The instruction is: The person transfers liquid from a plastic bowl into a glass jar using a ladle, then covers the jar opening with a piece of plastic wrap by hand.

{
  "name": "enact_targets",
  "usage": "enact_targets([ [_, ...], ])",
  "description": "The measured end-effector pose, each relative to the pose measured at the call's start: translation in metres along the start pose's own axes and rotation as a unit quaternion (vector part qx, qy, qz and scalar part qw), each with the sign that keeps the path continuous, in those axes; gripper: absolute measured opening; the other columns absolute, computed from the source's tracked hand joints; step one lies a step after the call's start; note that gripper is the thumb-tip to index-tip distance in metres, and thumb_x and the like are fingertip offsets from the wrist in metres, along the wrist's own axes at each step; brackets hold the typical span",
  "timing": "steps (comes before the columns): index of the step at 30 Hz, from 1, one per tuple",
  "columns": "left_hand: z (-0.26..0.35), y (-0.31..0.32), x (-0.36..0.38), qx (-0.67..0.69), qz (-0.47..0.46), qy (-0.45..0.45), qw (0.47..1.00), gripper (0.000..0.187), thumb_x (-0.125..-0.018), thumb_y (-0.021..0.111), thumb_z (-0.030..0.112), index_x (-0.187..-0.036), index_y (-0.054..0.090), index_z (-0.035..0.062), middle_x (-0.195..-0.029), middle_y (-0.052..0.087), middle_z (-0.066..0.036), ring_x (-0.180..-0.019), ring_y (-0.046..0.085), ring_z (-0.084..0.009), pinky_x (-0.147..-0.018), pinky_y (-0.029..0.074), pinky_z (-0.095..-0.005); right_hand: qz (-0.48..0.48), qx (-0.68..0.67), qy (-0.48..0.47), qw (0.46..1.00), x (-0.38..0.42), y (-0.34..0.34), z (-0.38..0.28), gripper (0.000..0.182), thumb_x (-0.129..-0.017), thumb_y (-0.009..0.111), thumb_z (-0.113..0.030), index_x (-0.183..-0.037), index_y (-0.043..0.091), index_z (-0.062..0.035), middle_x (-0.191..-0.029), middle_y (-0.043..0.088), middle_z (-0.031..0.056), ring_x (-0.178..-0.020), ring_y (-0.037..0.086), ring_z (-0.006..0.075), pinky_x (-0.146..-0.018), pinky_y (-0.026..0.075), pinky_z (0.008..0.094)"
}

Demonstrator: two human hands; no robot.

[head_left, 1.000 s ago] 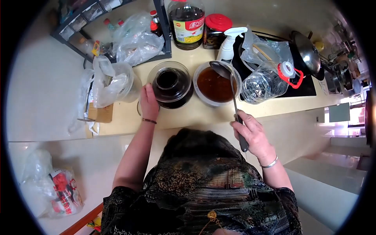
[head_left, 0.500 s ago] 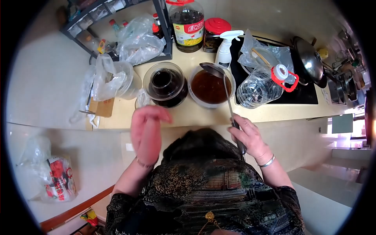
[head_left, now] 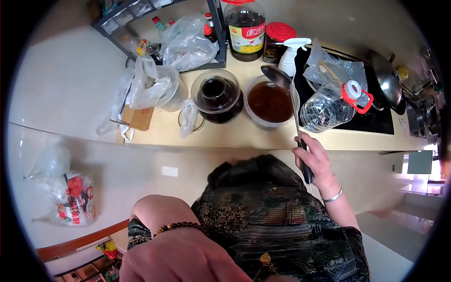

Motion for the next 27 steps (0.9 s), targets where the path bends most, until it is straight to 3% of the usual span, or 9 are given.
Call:
enact_targets([
  [2, -0.004, 0.006, 0.002, -0.012, 0.032, 0.013, 0.999, 0.035, -0.096, 0.041, 0.017, -0.063, 0.052, 0.0074, -0.059, 0.054, -0.003, -0.052, 0.053, -0.0152, -0.077, 0.056, -0.0387, -0.043, -0.004, 0.026, 0.999, 0.000, 0.002, 0.006, 0.032, -0.062, 0.071, 0.003, -0.092, 0.061, -0.0043, -0.110, 0.056, 0.0191, -0.087, 0.062, 0.0325, -0.071, 0.054, 0.0364],
  [8, -0.006, 0.005, 0.012, -0.001, 0.006, 0.049, 0.999, 0.034, -0.095, 0.044, 0.018, -0.065, 0.054, 0.0060, -0.060, 0.054, -0.006, -0.055, 0.056, -0.0184, -0.085, 0.053, -0.0408, -0.010, 0.009, 0.007, 1.000, 0.000, -0.006, -0.003, 0.034, -0.063, 0.071, 0.003, -0.095, 0.061, -0.0041, -0.111, 0.056, 0.0188, -0.088, 0.062, 0.0324, -0.072, 0.054, 0.0363],
  [9, -0.007, 0.001, 0.027, 0.059, -0.003, 0.023, 0.998, 0.037, -0.096, 0.041, 0.021, -0.062, 0.045, 0.0077, -0.058, 0.045, -0.005, -0.050, 0.049, -0.0187, -0.069, 0.049, -0.0379, -0.026, 0.011, 0.022, 0.999, 0.002, -0.005, -0.002, 0.034, -0.063, 0.071, 0.002, -0.095, 0.061, -0.0042, -0.111, 0.056, 0.0189, -0.088, 0.062, 0.0324, -0.072, 0.054, 0.0367],
  [11, -0.010, -0.003, 0.038, 0.119, -0.018, -0.003, 0.993, 0.040, -0.097, 0.038, 0.025, -0.060, 0.036, 0.0093, -0.056, 0.036, -0.004, -0.046, 0.042, -0.0189, -0.053, 0.045, -0.0350, -0.036, 0.012, 0.041, 0.998, 0.009, -0.003, 0.001, 0.034, -0.064, 0.071, 0.002, -0.095, 0.061, -0.0046, -0.112, 0.056, 0.0190, -0.090, 0.061, 0.0321, -0.073, 0.053, 0.0371],
  [14, -0.012, -0.006, 0.027, 0.083, -0.035, 0.020, 0.996, 0.039, -0.096, 0.039, 0.024, -0.061, 0.040, 0.0085, -0.057, 0.039, -0.005, -0.047, 0.044, -0.0190, -0.058, 0.046, -0.0360, -0.017, 0.025, 0.035, 0.999, 0.010, -0.006, -0.006, 0.029, -0.065, 0.070, 0.007, -0.090, 0.062, -0.0049, -0.110, 0.058, 0.0151, -0.089, 0.064, 0.0273, -0.074, 0.054, 0.0340],
  [24, -0.018, 0.001, 0.005, 0.035, -0.040, 0.056, 0.997, 0.034, -0.095, 0.045, 0.021, -0.065, 0.050, 0.0056, -0.060, 0.049, -0.006, -0.053, 0.052, -0.0193, -0.076, 0.050, -0.0391, -0.052, 0.028, 0.034, 0.998, 0.014, -0.007, 0.001, 0.034, -0.063, 0.070, 0.006, -0.094, 0.060, -0.0046, -0.112, 0.057, 0.0167, -0.091, 0.063, 0.0298, -0.075, 0.054, 0.0351],
  [27, -0.017, 0.004, 0.006, 0.017, -0.031, 0.067, 0.997, 0.033, -0.094, 0.046, 0.020, -0.066, 0.053, 0.0048, -0.060, 0.051, -0.007, -0.054, 0.054, -0.0194, -0.081, 0.051, -0.0401, -0.024, 0.035, 0.016, 0.999, 0.014, -0.007, -0.001, 0.037, -0.061, 0.070, 0.001, -0.096, 0.059, -0.0052, -0.113, 0.054, 0.0199, -0.088, 0.061, 0.0320, -0.071, 0.054, 0.0368],
])
Point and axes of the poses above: each hand's wrist, its own x-axis away from the middle knuckle, its own y-axis out of the palm, z = x × y, the point moved 1 cm from there along -x, towards the middle knuckle
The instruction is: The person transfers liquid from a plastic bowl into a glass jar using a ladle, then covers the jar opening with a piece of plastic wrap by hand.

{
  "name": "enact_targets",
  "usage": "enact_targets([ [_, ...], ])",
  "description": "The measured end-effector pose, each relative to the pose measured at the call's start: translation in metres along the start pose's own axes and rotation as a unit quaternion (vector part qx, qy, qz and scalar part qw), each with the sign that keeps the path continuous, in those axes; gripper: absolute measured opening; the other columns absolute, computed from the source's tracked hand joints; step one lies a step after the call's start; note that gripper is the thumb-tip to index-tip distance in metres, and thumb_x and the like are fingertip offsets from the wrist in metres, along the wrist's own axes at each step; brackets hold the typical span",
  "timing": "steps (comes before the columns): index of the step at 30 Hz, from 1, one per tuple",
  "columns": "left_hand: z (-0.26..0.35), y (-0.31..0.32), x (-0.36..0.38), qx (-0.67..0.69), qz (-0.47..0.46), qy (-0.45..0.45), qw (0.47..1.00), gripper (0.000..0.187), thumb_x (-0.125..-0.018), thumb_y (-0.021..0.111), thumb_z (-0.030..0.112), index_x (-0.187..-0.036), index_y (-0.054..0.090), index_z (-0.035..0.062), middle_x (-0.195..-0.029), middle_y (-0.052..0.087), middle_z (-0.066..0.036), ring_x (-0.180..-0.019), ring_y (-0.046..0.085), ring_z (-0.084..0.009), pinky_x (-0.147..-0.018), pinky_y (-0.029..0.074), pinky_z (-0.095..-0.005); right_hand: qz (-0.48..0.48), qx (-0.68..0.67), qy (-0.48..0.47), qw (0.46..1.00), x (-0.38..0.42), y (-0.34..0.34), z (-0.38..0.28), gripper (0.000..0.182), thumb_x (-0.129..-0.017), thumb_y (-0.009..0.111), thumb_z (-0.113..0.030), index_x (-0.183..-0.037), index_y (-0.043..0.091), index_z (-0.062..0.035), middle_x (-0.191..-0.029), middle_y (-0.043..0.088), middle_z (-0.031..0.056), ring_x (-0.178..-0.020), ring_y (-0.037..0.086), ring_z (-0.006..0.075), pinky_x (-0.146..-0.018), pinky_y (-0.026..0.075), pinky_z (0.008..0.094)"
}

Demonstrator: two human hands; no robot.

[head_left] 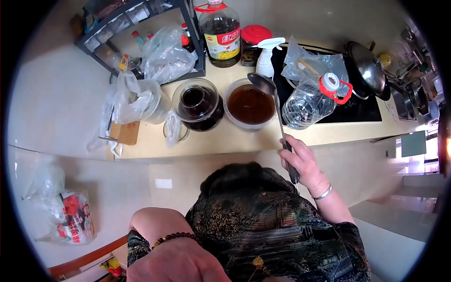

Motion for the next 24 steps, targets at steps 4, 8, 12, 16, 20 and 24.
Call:
enact_targets([
  [4, -0.001, 0.003, -0.002, -0.019, 0.013, 0.017, 1.000, 0.032, -0.094, 0.048, 0.020, -0.067, 0.057, 0.0037, -0.061, 0.054, -0.007, -0.056, 0.056, -0.0195, -0.087, 0.052, -0.0410, 0.002, -0.008, 0.001, 1.000, 0.000, 0.003, 0.003, 0.036, -0.063, 0.070, 0.001, -0.096, 0.059, -0.0054, -0.113, 0.054, 0.0193, -0.088, 0.062, 0.0325, -0.071, 0.054, 0.0365],
  [8, -0.005, -0.014, -0.019, 0.032, -0.077, -0.015, 0.996, 0.032, -0.094, 0.049, 0.020, -0.067, 0.057, 0.0037, -0.061, 0.054, -0.007, -0.056, 0.057, -0.0193, -0.087, 0.052, -0.0406, 0.032, -0.021, 0.015, 0.999, 0.001, 0.005, 0.001, 0.036, -0.064, 0.070, 0.003, -0.097, 0.059, -0.0054, -0.114, 0.055, 0.0186, -0.090, 0.062, 0.0325, -0.072, 0.054, 0.0365],
  [12, -0.005, -0.015, -0.020, 0.037, -0.069, -0.012, 0.997, 0.033, -0.093, 0.050, 0.020, -0.066, 0.057, 0.0037, -0.061, 0.054, -0.007, -0.056, 0.056, -0.0191, -0.086, 0.053, -0.0404, 0.044, -0.030, 0.028, 0.998, 0.001, 0.008, 0.000, 0.039, -0.062, 0.071, 0.004, -0.098, 0.060, -0.0053, -0.115, 0.055, 0.0192, -0.092, 0.062, 0.0327, -0.074, 0.054, 0.0369],
  [16, -0.008, -0.018, -0.022, 0.043, -0.074, -0.012, 0.996, 0.032, -0.093, 0.050, 0.020, -0.067, 0.057, 0.0036, -0.060, 0.054, -0.007, -0.056, 0.057, -0.0189, -0.086, 0.053, -0.0401, 0.007, -0.021, 0.016, 1.000, -0.001, 0.004, 0.000, 0.038, -0.062, 0.071, 0.000, -0.097, 0.060, -0.0048, -0.114, 0.055, 0.0207, -0.091, 0.061, 0.0333, -0.074, 0.053, 0.0377],
  [20, -0.009, -0.019, -0.021, 0.051, -0.075, -0.009, 0.996, 0.032, -0.093, 0.051, 0.020, -0.067, 0.057, 0.0035, -0.060, 0.055, -0.007, -0.056, 0.057, -0.0188, -0.086, 0.053, -0.0398, 0.001, -0.025, 0.014, 1.000, 0.002, 0.004, -0.002, 0.039, -0.063, 0.071, 0.000, -0.100, 0.059, -0.0047, -0.116, 0.053, 0.0213, -0.091, 0.060, 0.0338, -0.073, 0.053, 0.0373],
  [24, -0.010, -0.022, -0.021, 0.072, -0.082, -0.012, 0.994, 0.031, -0.093, 0.052, 0.021, -0.068, 0.058, 0.0036, -0.061, 0.055, -0.007, -0.057, 0.057, -0.0188, -0.086, 0.053, -0.0397, -0.018, -0.034, 0.027, 0.999, 0.000, 0.005, 0.006, 0.036, -0.064, 0.071, -0.001, -0.098, 0.059, -0.0046, -0.115, 0.053, 0.0204, -0.091, 0.060, 0.0326, -0.073, 0.053, 0.0366],
])
Point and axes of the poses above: each hand's wrist, its own x-axis away from the middle knuckle, its own y-axis out of the palm, z = x × y, the point moved 1 cm from there along -x, towards the middle knuckle
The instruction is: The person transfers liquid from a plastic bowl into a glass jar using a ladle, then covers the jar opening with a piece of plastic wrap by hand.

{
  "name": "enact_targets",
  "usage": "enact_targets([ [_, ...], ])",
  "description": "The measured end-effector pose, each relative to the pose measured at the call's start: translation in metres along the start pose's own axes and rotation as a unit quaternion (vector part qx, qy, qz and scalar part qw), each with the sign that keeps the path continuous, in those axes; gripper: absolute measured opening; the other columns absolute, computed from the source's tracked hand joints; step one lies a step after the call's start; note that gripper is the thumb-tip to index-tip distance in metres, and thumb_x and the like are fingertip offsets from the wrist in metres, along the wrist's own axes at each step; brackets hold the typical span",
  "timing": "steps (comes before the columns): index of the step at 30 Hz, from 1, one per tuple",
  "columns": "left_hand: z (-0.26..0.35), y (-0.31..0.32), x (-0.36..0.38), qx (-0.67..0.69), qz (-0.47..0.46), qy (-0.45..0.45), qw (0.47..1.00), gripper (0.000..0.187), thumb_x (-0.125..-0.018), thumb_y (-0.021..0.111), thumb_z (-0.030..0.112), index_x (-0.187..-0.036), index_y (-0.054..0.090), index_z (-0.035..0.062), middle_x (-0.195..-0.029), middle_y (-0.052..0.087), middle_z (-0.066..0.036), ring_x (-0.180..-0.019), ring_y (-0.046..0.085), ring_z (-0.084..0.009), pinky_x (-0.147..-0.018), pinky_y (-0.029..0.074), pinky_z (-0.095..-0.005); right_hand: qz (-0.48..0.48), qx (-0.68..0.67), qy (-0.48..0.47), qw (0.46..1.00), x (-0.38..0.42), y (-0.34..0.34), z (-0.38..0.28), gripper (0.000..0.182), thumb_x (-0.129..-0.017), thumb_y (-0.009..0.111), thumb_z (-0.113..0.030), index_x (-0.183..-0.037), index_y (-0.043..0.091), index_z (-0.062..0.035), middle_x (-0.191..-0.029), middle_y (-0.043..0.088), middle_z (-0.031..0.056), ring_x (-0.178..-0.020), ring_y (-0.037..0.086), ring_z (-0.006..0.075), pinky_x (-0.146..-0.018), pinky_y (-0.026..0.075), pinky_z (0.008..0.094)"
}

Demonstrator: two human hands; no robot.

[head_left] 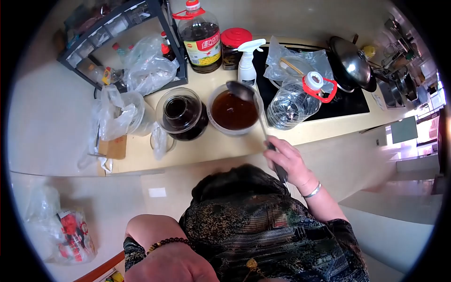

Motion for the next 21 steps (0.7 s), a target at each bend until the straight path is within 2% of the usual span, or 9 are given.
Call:
enact_targets([
  [7, 0.0031, -0.0041, 0.0007, 0.000, -0.004, 0.000, 1.000, 0.031, -0.094, 0.051, 0.022, -0.070, 0.058, 0.0037, -0.062, 0.056, -0.007, -0.059, 0.059, -0.0191, -0.086, 0.053, -0.0396, 0.027, 0.004, -0.008, 1.000, -0.0032, 0.0022, -0.0041, 0.035, -0.065, 0.070, -0.001, -0.098, 0.060, -0.0046, -0.113, 0.055, 0.0195, -0.090, 0.061, 0.0324, -0.073, 0.053, 0.0362],
  [15, 0.0060, -0.0058, 0.0028, 0.004, -0.001, -0.002, 1.000, 0.031, -0.094, 0.051, 0.021, -0.069, 0.058, 0.0035, -0.063, 0.056, -0.007, -0.059, 0.059, -0.0194, -0.087, 0.053, -0.0394, 0.003, 0.004, 0.006, 1.000, -0.0029, 0.0012, -0.0017, 0.033, -0.066, 0.070, -0.001, -0.097, 0.060, -0.0049, -0.114, 0.055, 0.0194, -0.090, 0.061, 0.0316, -0.074, 0.053, 0.0361],
  [18, 0.0075, -0.0070, 0.0032, 0.003, -0.004, -0.001, 1.000, 0.030, -0.093, 0.051, 0.020, -0.069, 0.058, 0.0035, -0.063, 0.056, -0.008, -0.059, 0.059, -0.0196, -0.086, 0.053, -0.0392, 0.049, 0.005, -0.012, 0.999, -0.0061, 0.0014, -0.0054, 0.034, -0.065, 0.070, 0.001, -0.097, 0.060, -0.0045, -0.113, 0.055, 0.0187, -0.089, 0.062, 0.0311, -0.074, 0.053, 0.0363],
  [21, 0.0066, -0.0053, 0.0033, -0.001, 0.000, 0.002, 1.000, 0.030, -0.093, 0.051, 0.019, -0.068, 0.058, 0.0036, -0.063, 0.056, -0.008, -0.059, 0.059, -0.0199, -0.086, 0.053, -0.0389, 0.020, -0.012, 0.013, 1.000, -0.0049, 0.0031, -0.0010, 0.034, -0.065, 0.071, 0.002, -0.097, 0.060, -0.0045, -0.113, 0.055, 0.0187, -0.091, 0.062, 0.0312, -0.075, 0.054, 0.0363],
])
Point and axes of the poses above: each hand's wrist, its own x-axis away from the middle knuckle, its own y-axis out of the palm, z = x × y, the point moved 1 cm from there along -x, towards the middle knuckle
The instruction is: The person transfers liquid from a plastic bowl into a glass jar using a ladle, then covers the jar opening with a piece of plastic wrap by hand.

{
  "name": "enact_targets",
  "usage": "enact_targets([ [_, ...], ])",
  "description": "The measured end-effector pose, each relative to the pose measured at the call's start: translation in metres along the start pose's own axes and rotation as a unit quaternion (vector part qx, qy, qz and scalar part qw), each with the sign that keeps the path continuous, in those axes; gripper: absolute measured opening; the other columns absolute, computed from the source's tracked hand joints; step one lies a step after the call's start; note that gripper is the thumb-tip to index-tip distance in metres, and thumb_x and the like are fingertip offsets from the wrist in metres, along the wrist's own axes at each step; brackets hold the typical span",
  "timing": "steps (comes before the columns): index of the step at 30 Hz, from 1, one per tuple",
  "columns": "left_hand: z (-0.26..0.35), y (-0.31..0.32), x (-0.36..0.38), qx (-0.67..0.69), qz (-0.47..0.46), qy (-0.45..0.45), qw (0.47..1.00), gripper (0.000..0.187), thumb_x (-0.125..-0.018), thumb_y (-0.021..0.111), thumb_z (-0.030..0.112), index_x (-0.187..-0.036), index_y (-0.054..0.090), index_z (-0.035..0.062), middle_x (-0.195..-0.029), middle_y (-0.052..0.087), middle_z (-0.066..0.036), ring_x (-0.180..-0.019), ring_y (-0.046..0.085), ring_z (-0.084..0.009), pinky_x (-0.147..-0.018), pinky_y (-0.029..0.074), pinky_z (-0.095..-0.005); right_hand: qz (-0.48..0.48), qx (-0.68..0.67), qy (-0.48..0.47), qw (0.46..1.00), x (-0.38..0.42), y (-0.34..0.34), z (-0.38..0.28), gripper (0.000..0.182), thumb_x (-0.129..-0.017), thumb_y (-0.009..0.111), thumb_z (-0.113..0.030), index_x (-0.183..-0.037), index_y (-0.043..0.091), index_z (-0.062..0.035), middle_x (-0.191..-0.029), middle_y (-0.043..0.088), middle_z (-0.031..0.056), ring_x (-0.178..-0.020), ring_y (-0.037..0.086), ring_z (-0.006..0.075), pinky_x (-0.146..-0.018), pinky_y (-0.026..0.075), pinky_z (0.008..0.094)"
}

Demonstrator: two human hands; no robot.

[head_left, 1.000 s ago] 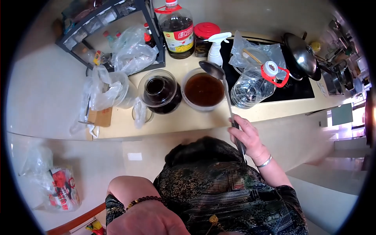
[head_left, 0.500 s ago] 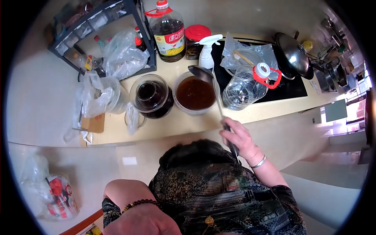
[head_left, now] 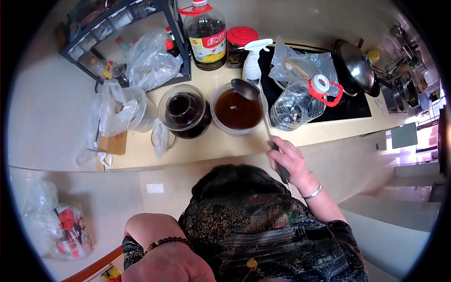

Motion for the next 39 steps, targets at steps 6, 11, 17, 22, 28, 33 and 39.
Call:
enact_targets([
  [6, 0.001, 0.001, 0.000, -0.004, 0.001, 0.003, 1.000, 0.031, -0.093, 0.051, 0.018, -0.067, 0.057, 0.0037, -0.062, 0.056, -0.008, -0.059, 0.059, -0.0197, -0.084, 0.053, -0.0387, 0.058, -0.016, 0.021, 0.998, -0.001, 0.004, -0.004, 0.026, -0.068, 0.070, 0.005, -0.092, 0.061, -0.0033, -0.109, 0.058, 0.0179, -0.090, 0.064, 0.0290, -0.076, 0.054, 0.0342],
  [11, 0.004, 0.002, 0.002, -0.004, 0.007, -0.004, 1.000, 0.032, -0.093, 0.051, 0.018, -0.065, 0.057, 0.0040, -0.061, 0.055, -0.008, -0.057, 0.058, -0.0190, -0.083, 0.054, -0.0387, 0.104, -0.036, 0.061, 0.992, -0.003, 0.007, -0.009, 0.023, -0.070, 0.069, 0.008, -0.089, 0.061, -0.0032, -0.108, 0.059, 0.0162, -0.087, 0.065, 0.0265, -0.074, 0.054, 0.0324],
  [17, 0.004, -0.006, 0.029, -0.063, 0.086, 0.049, 0.993, 0.031, -0.088, 0.059, 0.027, -0.064, 0.058, 0.0063, -0.057, 0.054, -0.005, -0.052, 0.056, -0.0193, -0.077, 0.056, -0.0337, 0.063, 0.006, 0.004, 0.998, 0.000, 0.006, -0.009, 0.031, -0.067, 0.070, 0.006, -0.095, 0.060, -0.0047, -0.108, 0.058, 0.0168, -0.088, 0.064, 0.0296, -0.075, 0.054, 0.0344],
  [22, 0.013, -0.037, 0.101, -0.247, 0.346, -0.061, 0.903, 0.047, -0.094, 0.041, 0.050, -0.073, 0.048, 0.0089, -0.058, 0.045, -0.003, -0.047, 0.046, -0.0168, -0.082, 0.042, -0.0443, 0.074, 0.009, 0.018, 0.997, 0.001, 0.008, -0.006, 0.030, -0.067, 0.070, 0.005, -0.093, 0.060, -0.0047, -0.108, 0.058, 0.0168, -0.086, 0.064, 0.0294, -0.074, 0.054, 0.0344],
  [28, 0.000, -0.061, 0.162, -0.264, 0.460, -0.144, 0.835, 0.040, -0.097, 0.035, 0.040, -0.078, 0.044, 0.0068, -0.065, 0.041, -0.003, -0.059, 0.043, -0.0165, -0.086, 0.040, -0.0443, 0.086, 0.005, 0.015, 0.996, -0.001, 0.007, -0.010, 0.027, -0.067, 0.070, 0.005, -0.091, 0.061, -0.0042, -0.107, 0.059, 0.0164, -0.086, 0.065, 0.0282, -0.074, 0.054, 0.0328],
  [33, -0.016, -0.061, 0.184, -0.271, 0.502, -0.232, 0.788, 0.032, -0.097, 0.035, 0.032, -0.079, 0.043, 0.0069, -0.065, 0.038, -0.002, -0.061, 0.040, -0.0163, -0.086, 0.040, -0.0429, 0.117, -0.086, 0.137, 0.980, -0.005, 0.004, -0.010, 0.019, -0.074, 0.066, 0.006, -0.091, 0.061, -0.0009, -0.102, 0.062, 0.0142, -0.086, 0.066, 0.0220, -0.077, 0.052, 0.0300],
  [39, -0.024, -0.061, 0.199, -0.284, 0.514, -0.263, 0.766, 0.031, -0.097, 0.042, 0.030, -0.080, 0.046, 0.0040, -0.067, 0.044, -0.003, -0.064, 0.045, -0.0158, -0.086, 0.043, -0.0414, 0.347, -0.468, 0.309, 0.752, -0.016, -0.024, -0.005, 0.017, -0.092, 0.049, -0.005, -0.108, 0.050, 0.0009, -0.094, 0.063, 0.0186, -0.082, 0.066, 0.0260, -0.078, 0.055, 0.0368],
])
Point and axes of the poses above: each hand's wrist, its own x-axis away from the middle knuckle, its own y-axis out of the palm, z = x × y, the point moved 1 cm from there along -x, towards the middle knuckle
